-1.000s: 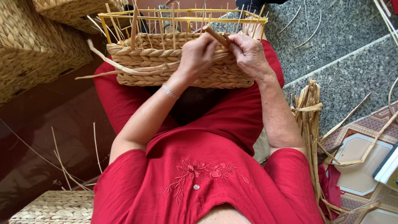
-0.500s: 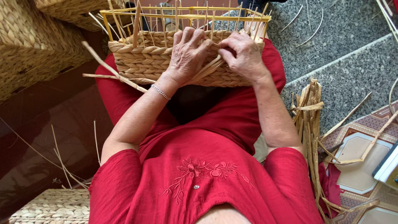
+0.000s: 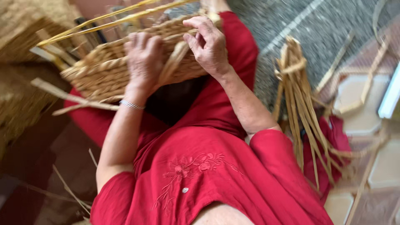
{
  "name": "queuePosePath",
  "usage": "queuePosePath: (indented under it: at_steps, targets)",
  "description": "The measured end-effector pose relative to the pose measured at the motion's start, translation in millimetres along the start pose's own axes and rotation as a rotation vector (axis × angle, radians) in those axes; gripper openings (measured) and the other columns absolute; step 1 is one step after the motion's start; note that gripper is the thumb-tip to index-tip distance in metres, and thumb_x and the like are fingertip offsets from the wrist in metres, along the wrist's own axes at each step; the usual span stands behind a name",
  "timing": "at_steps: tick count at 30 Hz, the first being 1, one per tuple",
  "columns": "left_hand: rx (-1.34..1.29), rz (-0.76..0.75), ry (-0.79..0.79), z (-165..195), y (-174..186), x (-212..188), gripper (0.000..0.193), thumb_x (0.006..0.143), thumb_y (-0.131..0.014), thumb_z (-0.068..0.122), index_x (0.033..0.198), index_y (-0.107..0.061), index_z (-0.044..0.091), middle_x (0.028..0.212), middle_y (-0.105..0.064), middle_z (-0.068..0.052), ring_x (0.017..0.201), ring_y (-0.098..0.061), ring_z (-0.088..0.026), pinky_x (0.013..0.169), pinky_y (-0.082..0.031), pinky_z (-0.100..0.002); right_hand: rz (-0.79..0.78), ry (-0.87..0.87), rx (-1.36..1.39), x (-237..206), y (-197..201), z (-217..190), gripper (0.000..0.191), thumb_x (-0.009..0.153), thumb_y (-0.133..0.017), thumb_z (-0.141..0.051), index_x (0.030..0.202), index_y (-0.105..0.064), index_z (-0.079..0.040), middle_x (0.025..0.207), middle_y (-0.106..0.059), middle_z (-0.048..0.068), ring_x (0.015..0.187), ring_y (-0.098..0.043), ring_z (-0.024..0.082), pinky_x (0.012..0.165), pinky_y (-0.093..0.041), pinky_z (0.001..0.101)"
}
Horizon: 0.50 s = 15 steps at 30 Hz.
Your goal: The person sits on the stairs and weaves a water-hyacinth basket around a yellow metal frame, threading and tightening long woven strands over the rim and sides by hand, working the strands one after another to build up the basket wall.
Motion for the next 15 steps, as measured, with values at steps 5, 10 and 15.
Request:
queuePosePath:
  at_steps: [5,10,15]
  targets:
    - [-0.078,-0.024,0.003,-14,-2,-11,0.014,0.101,-0.074,0.007,0.112,-0.068,0.013,0.110,-0.061,-0.006,0.108,-0.055,-0.030,0.092,-0.043,-0.045,0.389,-0.250,0.091,-53,87,62,0.009,0.103,-0.071,-0.004,0.112,-0.073,-0.005,0.102,-0.075,0.003,0.089,-0.070,0.009,0.078,-0.059,0.0266]
    - [-0.145,-0.102,-0.022,-25,-1,-23,0.012,0.105,-0.072,0.005,0.116,-0.069,0.009,0.111,-0.061,-0.008,0.114,-0.054,-0.031,0.103,-0.045,-0.044,0.242,-0.574,-0.712,-126,171,102,0.016,0.095,-0.084,-0.019,0.099,-0.071,-0.009,0.081,-0.075,0.005,0.071,-0.068,0.014,0.065,-0.052,0.0344]
    - [-0.200,-0.171,0.018,-33,0,-23,0.015,0.103,-0.074,0.004,0.117,-0.070,0.008,0.112,-0.062,-0.009,0.110,-0.055,-0.031,0.105,-0.047,-0.043,0.017,-0.882,-0.856,-188,181,121,0.021,0.082,-0.084,-0.020,0.092,-0.069,-0.009,0.081,-0.075,0.007,0.074,-0.069,0.024,0.069,-0.051,0.0427]
Point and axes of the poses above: each hand's wrist, its own x-axis towards the middle knuckle, its own y-axis out of the back of the hand, z = x × y, the point moved 6 cm from there along x, towards the middle knuckle
